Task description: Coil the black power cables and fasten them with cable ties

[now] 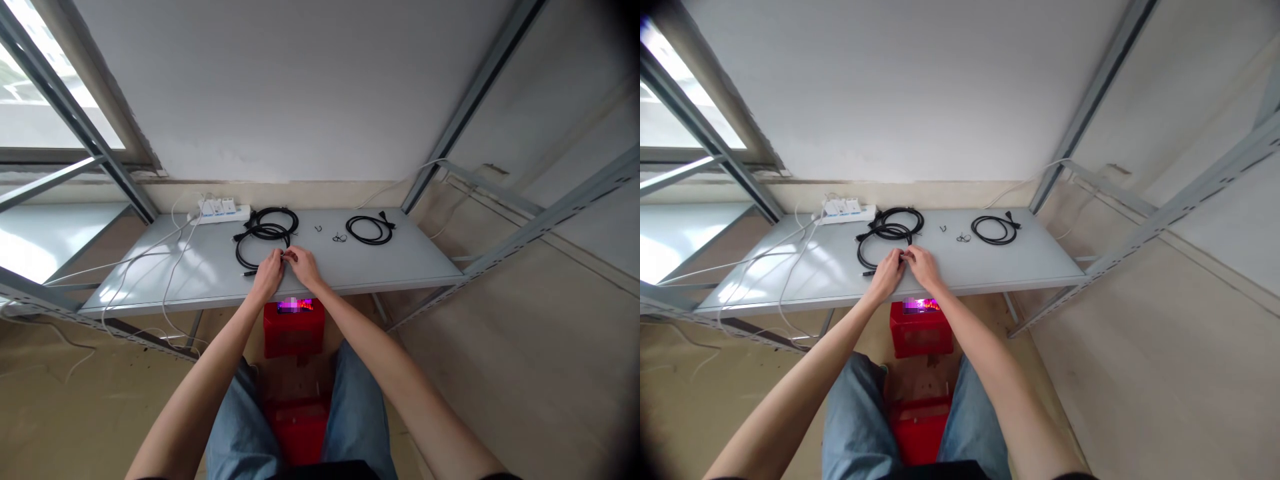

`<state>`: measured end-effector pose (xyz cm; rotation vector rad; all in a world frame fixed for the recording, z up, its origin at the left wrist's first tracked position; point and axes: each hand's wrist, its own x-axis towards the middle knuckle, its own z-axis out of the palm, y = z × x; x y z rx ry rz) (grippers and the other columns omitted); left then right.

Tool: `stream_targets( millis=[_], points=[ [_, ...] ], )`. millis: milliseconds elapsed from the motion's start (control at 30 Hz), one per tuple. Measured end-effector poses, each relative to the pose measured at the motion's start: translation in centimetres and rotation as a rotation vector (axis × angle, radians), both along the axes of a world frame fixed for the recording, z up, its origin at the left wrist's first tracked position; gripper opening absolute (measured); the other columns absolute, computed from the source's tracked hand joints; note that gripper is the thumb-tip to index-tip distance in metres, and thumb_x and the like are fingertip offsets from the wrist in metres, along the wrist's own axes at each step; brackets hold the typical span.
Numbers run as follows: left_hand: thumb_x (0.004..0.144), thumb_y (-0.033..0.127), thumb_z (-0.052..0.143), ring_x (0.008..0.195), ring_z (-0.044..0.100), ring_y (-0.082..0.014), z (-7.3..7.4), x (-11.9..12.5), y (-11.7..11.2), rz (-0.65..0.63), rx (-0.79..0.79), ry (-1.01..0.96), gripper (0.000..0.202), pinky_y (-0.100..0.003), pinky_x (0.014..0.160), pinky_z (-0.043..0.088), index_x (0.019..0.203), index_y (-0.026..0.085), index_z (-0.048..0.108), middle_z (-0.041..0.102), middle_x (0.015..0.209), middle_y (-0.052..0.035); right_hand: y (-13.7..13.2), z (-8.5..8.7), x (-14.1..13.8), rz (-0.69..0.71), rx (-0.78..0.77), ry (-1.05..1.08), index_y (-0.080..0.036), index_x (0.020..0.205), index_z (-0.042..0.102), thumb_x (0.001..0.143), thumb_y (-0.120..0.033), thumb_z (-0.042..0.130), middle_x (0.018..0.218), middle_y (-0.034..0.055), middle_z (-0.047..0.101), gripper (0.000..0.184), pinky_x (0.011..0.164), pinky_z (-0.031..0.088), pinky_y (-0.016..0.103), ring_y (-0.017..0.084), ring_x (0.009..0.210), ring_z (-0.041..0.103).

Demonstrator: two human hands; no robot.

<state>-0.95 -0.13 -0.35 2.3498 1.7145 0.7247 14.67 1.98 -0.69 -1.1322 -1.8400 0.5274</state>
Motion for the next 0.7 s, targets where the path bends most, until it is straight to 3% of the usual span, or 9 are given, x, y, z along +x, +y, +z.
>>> stream_targets(
  millis=[167, 433, 600, 700],
  points=[
    [0.107, 0.017, 0.044, 0.098, 0.070, -0.0275, 0.01, 0.03, -0.06, 0.050, 0.004, 0.056, 0.016, -0.035, 0.080, 0.049, 0.117, 0.019, 0.056, 0.069, 0.119, -0.0148, -0.10, -0.18, 0.02, -0.026, 0.077, -0.104, -0.025, 0.093, 0.073, 0.105, -0.029, 0.060, 0.096, 0.0058, 0.070, 0.018, 0.084, 0.047, 0.033, 0.024, 0.092, 0.062],
    [0.107, 0.018, 0.042, 0.099, 0.071, -0.0289, 0.87, 0.36, -0.57, 0.117, -0.020, 0.088, 0.022, -0.036, 0.081, 0.048, 0.115, 0.019, 0.063, 0.072, 0.116, -0.0152, -0.08, -0.50, -0.03, -0.018, 0.090, -0.159, -0.025, 0.098, 0.075, 0.107, -0.026, 0.060, 0.101, 0.0064, 0.070, 0.017, 0.084, 0.046, 0.032, 0.024, 0.096, 0.062],
    [0.107, 0.024, 0.047, 0.107, 0.072, -0.0313, 0.59, -0.01, -0.20, 0.199, -0.020, -0.001, 0.026, -0.038, 0.088, 0.050, 0.121, 0.017, 0.068, 0.076, 0.119, -0.0160, 0.26, -0.45, -0.09, -0.031, 0.046, -0.160, -0.023, 0.096, 0.077, 0.105, -0.029, 0.065, 0.097, 0.0050, 0.073, 0.016, 0.081, 0.046, 0.029, 0.021, 0.091, 0.063],
    [0.105, 0.025, 0.050, 0.110, 0.073, -0.0312, 0.23, -0.28, 0.28, 0.218, -0.033, -0.073, 0.027, -0.038, 0.092, 0.051, 0.121, 0.017, 0.072, 0.079, 0.118, -0.0145, 0.89, -0.65, -0.02, -0.030, -0.061, -0.116, -0.020, 0.087, 0.078, 0.103, -0.031, 0.069, 0.089, 0.0041, 0.076, 0.021, 0.077, 0.045, 0.027, 0.018, 0.081, 0.064]
  ],
)
